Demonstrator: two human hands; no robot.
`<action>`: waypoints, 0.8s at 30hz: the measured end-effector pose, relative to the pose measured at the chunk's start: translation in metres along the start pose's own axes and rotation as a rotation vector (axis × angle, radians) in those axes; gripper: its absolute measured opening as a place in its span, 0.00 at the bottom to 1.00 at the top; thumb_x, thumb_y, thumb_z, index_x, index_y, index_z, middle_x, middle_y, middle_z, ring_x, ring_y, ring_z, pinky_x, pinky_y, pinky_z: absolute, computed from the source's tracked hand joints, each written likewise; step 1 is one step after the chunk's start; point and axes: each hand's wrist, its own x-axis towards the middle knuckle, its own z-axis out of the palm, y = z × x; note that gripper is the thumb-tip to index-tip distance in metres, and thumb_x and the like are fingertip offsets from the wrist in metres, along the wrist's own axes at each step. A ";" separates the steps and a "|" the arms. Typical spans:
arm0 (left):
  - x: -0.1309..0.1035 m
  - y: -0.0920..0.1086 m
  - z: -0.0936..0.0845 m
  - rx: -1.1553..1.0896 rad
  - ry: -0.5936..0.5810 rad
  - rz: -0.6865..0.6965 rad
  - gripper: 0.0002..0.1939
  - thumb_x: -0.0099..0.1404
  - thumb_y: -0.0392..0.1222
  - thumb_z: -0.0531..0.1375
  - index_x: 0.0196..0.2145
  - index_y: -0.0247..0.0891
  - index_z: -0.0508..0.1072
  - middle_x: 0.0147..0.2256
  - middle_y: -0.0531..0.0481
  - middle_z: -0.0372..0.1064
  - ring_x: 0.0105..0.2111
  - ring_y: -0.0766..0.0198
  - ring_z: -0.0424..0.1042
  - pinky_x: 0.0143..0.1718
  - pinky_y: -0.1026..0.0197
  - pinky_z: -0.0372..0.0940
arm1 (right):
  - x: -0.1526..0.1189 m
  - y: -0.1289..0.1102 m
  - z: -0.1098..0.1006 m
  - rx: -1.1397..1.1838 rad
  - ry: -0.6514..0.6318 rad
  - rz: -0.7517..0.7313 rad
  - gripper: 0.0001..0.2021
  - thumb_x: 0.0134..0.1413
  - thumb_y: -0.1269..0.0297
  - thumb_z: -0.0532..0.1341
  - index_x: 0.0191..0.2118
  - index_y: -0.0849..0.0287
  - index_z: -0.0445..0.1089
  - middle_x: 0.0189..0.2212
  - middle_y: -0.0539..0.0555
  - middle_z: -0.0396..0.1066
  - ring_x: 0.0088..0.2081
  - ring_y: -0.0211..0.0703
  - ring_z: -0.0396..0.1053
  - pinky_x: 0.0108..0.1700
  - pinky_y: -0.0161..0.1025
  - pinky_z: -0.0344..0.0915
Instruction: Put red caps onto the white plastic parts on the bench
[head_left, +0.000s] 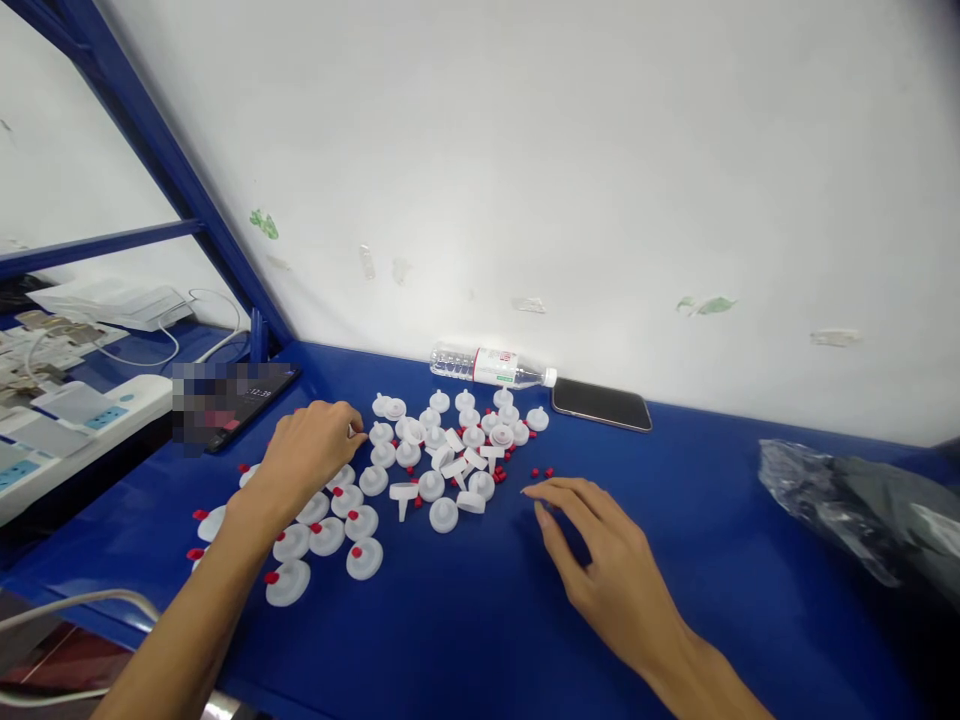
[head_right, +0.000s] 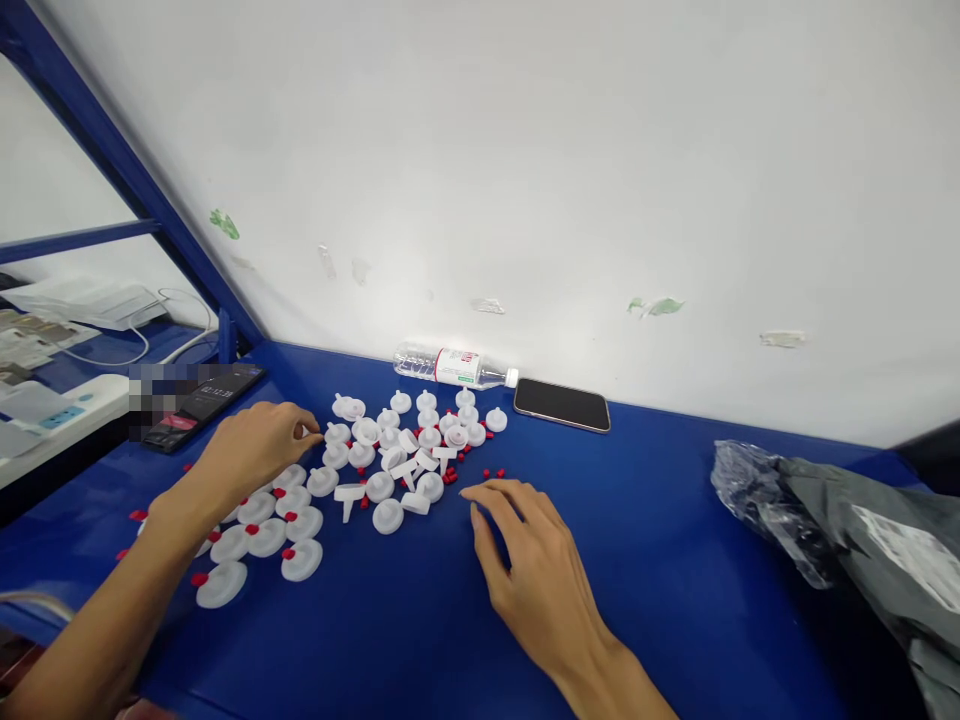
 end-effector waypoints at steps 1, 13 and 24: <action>0.000 0.001 -0.001 0.010 -0.006 0.002 0.16 0.67 0.45 0.56 0.42 0.40 0.82 0.42 0.37 0.80 0.43 0.43 0.78 0.35 0.56 0.64 | 0.001 0.002 0.000 -0.011 0.006 0.007 0.12 0.70 0.69 0.55 0.53 0.53 0.71 0.47 0.56 0.74 0.49 0.50 0.73 0.52 0.52 0.70; -0.006 -0.004 0.003 -0.017 -0.030 -0.022 0.17 0.66 0.45 0.55 0.42 0.36 0.81 0.42 0.33 0.79 0.43 0.39 0.77 0.35 0.52 0.64 | 0.002 -0.012 0.014 -0.052 -0.238 -0.060 0.24 0.71 0.62 0.56 0.69 0.51 0.58 0.50 0.60 0.69 0.48 0.49 0.72 0.50 0.51 0.74; -0.029 0.000 -0.019 -0.171 0.161 -0.031 0.16 0.69 0.46 0.52 0.42 0.40 0.78 0.40 0.43 0.81 0.37 0.48 0.78 0.33 0.55 0.63 | 0.001 -0.019 0.022 0.022 -0.273 -0.014 0.14 0.67 0.66 0.60 0.57 0.51 0.70 0.47 0.57 0.69 0.43 0.47 0.73 0.46 0.48 0.73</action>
